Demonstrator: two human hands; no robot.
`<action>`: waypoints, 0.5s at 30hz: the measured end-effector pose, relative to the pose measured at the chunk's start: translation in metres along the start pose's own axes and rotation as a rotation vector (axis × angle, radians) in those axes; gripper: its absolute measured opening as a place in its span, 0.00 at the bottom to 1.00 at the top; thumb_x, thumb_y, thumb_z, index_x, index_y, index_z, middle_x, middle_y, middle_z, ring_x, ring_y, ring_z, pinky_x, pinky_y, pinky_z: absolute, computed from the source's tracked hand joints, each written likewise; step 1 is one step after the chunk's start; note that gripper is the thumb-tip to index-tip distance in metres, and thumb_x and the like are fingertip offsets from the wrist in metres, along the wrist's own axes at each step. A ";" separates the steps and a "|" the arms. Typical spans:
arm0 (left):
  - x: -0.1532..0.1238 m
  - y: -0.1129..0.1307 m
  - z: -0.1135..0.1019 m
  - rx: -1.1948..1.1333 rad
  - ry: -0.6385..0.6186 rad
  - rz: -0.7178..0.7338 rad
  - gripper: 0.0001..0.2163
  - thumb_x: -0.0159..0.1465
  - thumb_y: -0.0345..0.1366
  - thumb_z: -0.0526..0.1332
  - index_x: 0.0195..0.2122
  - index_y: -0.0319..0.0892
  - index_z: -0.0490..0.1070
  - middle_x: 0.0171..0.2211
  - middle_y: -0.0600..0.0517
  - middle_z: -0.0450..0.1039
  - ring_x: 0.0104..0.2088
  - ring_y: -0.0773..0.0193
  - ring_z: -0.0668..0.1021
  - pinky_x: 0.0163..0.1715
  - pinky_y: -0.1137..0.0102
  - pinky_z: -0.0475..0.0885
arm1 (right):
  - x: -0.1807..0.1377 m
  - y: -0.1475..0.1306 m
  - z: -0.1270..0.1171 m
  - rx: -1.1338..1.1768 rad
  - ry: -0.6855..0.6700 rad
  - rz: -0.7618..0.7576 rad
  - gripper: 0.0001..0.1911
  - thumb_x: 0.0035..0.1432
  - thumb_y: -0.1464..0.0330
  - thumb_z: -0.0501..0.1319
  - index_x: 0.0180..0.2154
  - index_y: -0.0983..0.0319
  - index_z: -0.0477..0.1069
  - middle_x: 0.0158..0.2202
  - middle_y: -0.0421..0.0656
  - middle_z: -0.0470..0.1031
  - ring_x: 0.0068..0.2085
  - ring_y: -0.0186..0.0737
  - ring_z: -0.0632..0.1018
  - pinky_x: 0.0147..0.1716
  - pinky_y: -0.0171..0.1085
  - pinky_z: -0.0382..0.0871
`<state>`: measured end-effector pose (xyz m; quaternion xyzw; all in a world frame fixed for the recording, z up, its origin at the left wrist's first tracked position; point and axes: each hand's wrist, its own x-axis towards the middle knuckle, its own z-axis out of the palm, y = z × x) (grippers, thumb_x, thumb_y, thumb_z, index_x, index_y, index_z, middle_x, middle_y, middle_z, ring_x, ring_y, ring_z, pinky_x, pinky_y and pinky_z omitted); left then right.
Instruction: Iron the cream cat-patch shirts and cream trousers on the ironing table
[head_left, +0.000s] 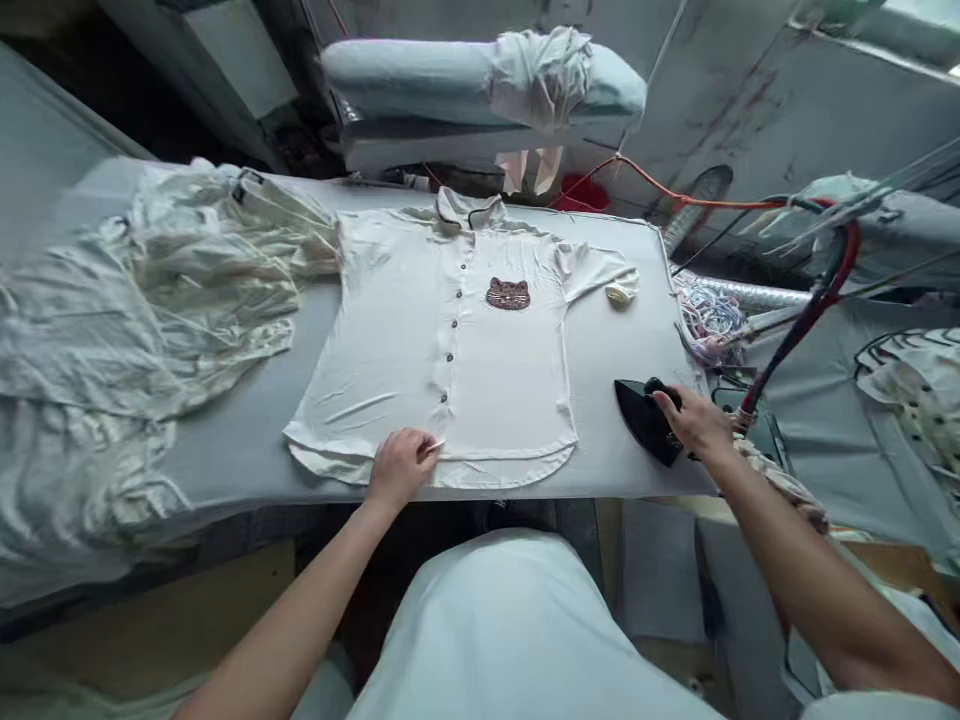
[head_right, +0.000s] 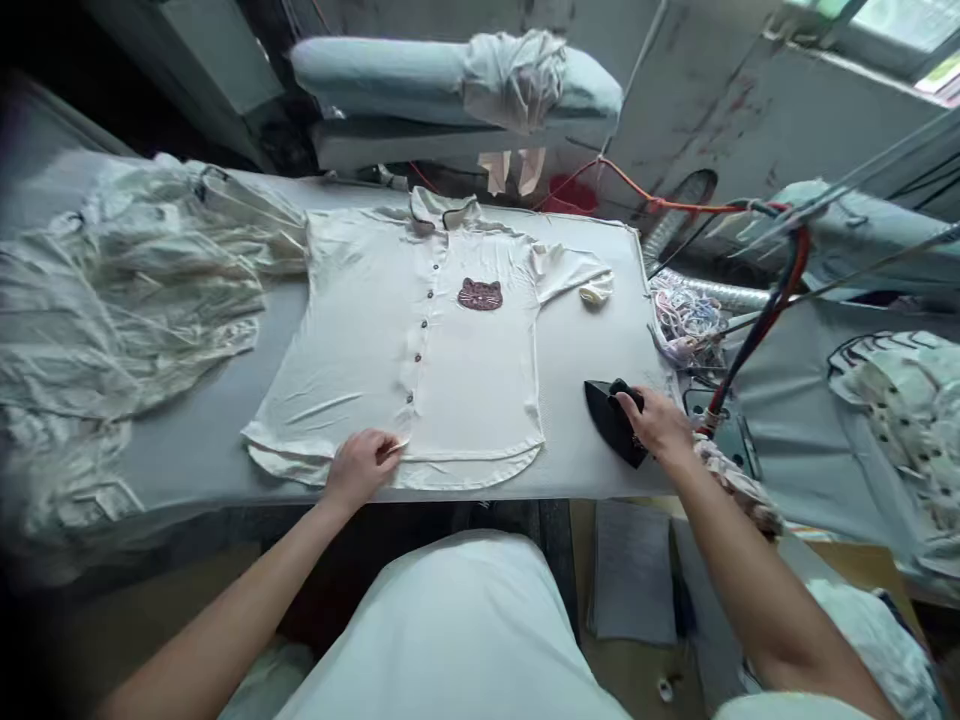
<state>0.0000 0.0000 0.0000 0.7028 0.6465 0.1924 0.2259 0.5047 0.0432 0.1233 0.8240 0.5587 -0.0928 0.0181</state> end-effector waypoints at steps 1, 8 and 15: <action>-0.001 -0.003 -0.001 -0.066 0.012 0.003 0.09 0.63 0.40 0.60 0.33 0.41 0.76 0.34 0.46 0.78 0.39 0.54 0.77 0.43 0.62 0.69 | -0.002 -0.005 -0.005 0.054 -0.133 -0.049 0.33 0.66 0.45 0.48 0.52 0.63 0.75 0.44 0.52 0.79 0.43 0.50 0.77 0.39 0.41 0.68; -0.007 -0.012 -0.008 -0.296 -0.050 0.041 0.15 0.66 0.48 0.58 0.36 0.47 0.81 0.38 0.49 0.81 0.43 0.56 0.78 0.47 0.64 0.69 | -0.007 -0.132 -0.010 0.213 -0.346 -0.320 0.23 0.66 0.48 0.56 0.41 0.62 0.73 0.32 0.44 0.77 0.30 0.38 0.74 0.30 0.34 0.62; -0.005 -0.004 -0.015 -0.377 -0.141 -0.084 0.17 0.62 0.51 0.59 0.33 0.45 0.81 0.36 0.48 0.81 0.40 0.55 0.79 0.43 0.65 0.71 | 0.046 -0.256 -0.008 0.185 -0.300 -0.144 0.27 0.71 0.52 0.51 0.33 0.68 0.73 0.17 0.43 0.68 0.21 0.38 0.71 0.25 0.35 0.61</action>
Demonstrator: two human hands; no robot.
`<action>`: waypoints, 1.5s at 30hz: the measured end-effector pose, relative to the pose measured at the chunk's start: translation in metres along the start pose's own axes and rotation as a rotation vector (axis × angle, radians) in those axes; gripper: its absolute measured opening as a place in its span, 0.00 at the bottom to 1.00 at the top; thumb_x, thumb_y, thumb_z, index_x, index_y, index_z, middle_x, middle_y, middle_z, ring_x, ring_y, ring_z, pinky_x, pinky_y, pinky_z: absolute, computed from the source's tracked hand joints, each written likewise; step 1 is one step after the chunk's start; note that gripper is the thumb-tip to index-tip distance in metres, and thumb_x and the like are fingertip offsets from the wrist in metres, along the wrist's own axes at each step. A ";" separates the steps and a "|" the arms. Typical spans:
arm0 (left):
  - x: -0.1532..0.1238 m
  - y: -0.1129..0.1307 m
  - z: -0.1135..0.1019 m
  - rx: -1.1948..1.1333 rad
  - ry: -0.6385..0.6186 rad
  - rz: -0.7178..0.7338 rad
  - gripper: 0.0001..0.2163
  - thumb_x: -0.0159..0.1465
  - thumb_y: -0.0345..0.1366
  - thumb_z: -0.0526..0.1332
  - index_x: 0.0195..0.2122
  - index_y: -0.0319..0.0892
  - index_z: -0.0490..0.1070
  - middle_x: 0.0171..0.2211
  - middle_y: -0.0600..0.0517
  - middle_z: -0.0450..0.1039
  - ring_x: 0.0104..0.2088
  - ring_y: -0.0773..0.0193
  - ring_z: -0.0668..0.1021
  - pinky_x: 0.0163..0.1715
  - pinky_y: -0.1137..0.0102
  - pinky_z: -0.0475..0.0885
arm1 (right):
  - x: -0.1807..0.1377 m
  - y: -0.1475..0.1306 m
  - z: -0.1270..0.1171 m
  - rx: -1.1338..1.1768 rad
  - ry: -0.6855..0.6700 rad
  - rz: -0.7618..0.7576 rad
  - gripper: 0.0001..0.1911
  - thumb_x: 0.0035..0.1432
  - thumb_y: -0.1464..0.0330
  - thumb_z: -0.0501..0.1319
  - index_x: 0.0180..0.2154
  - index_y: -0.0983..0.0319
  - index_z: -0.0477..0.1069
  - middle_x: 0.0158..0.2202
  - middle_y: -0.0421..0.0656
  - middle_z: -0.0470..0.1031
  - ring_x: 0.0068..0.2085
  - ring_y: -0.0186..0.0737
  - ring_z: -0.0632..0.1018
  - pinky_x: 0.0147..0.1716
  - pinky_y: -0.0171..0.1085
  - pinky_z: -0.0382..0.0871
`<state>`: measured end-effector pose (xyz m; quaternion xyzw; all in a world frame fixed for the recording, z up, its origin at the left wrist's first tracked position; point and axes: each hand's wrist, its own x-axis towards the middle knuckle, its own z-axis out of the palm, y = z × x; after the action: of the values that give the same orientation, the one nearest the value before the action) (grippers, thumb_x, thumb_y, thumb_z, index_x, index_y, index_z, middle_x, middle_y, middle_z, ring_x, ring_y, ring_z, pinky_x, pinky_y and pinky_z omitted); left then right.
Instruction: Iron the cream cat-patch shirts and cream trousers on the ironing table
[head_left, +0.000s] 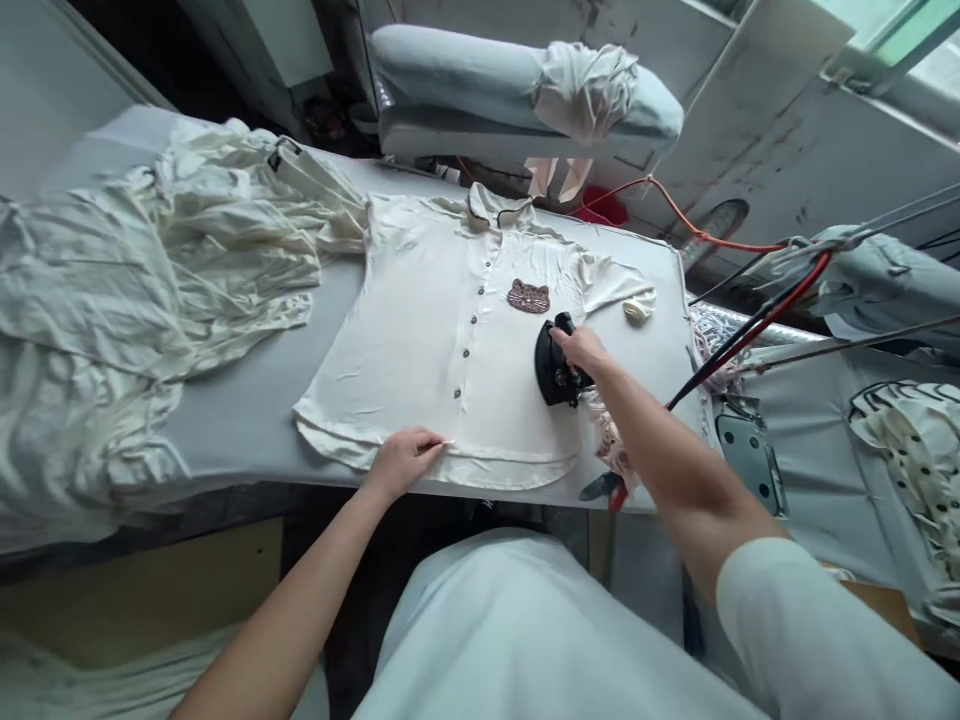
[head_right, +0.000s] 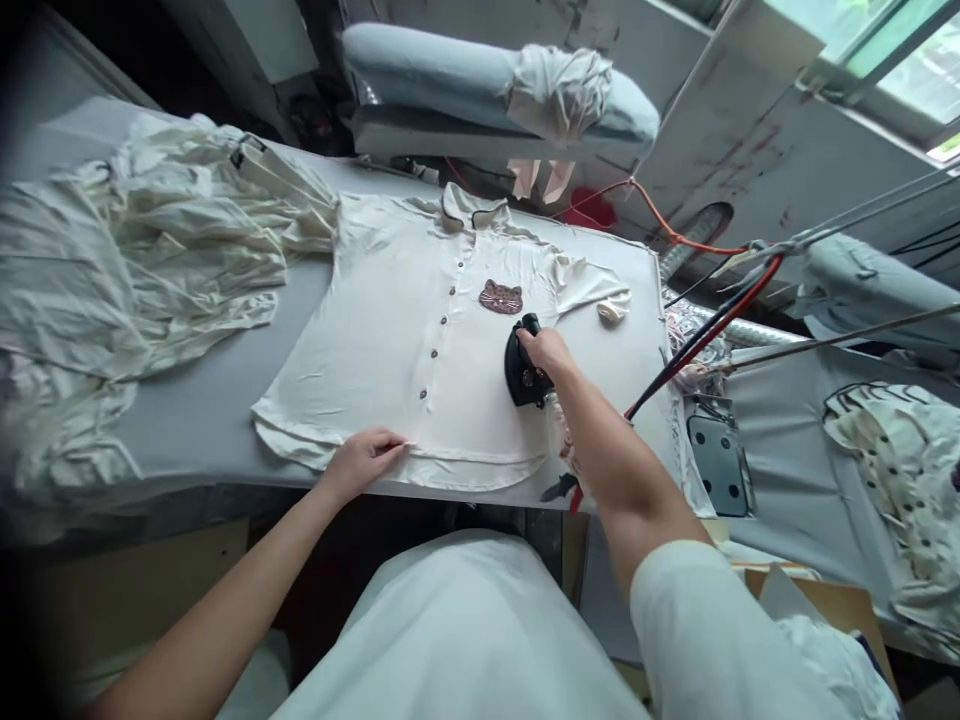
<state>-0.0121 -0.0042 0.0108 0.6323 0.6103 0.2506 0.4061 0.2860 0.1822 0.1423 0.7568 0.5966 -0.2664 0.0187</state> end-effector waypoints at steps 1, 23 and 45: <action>0.001 -0.001 -0.004 -0.078 -0.013 -0.047 0.18 0.61 0.52 0.59 0.34 0.44 0.81 0.37 0.48 0.82 0.39 0.56 0.80 0.42 0.66 0.71 | -0.005 -0.003 0.003 -0.002 -0.027 -0.017 0.29 0.71 0.51 0.51 0.33 0.68 0.74 0.18 0.44 0.68 0.21 0.38 0.71 0.25 0.35 0.62; -0.026 -0.076 -0.115 0.283 0.566 -0.496 0.13 0.58 0.40 0.64 0.43 0.42 0.75 0.44 0.43 0.78 0.46 0.53 0.79 0.48 0.64 0.73 | -0.177 0.013 0.070 -0.239 -0.364 -0.187 0.26 0.65 0.44 0.54 0.38 0.60 0.74 0.36 0.47 0.80 0.34 0.43 0.78 0.29 0.37 0.59; -0.039 -0.142 -0.155 -0.504 0.433 -0.531 0.17 0.55 0.51 0.63 0.36 0.42 0.75 0.35 0.48 0.79 0.38 0.55 0.79 0.45 0.63 0.75 | -0.137 -0.258 0.198 -0.305 -0.413 -0.411 0.31 0.59 0.39 0.57 0.38 0.59 0.78 0.37 0.48 0.82 0.40 0.49 0.82 0.37 0.39 0.71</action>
<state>-0.2236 -0.0211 -0.0143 0.2670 0.7427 0.4056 0.4610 -0.0449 0.0652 0.1054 0.5391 0.7534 -0.3199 0.1985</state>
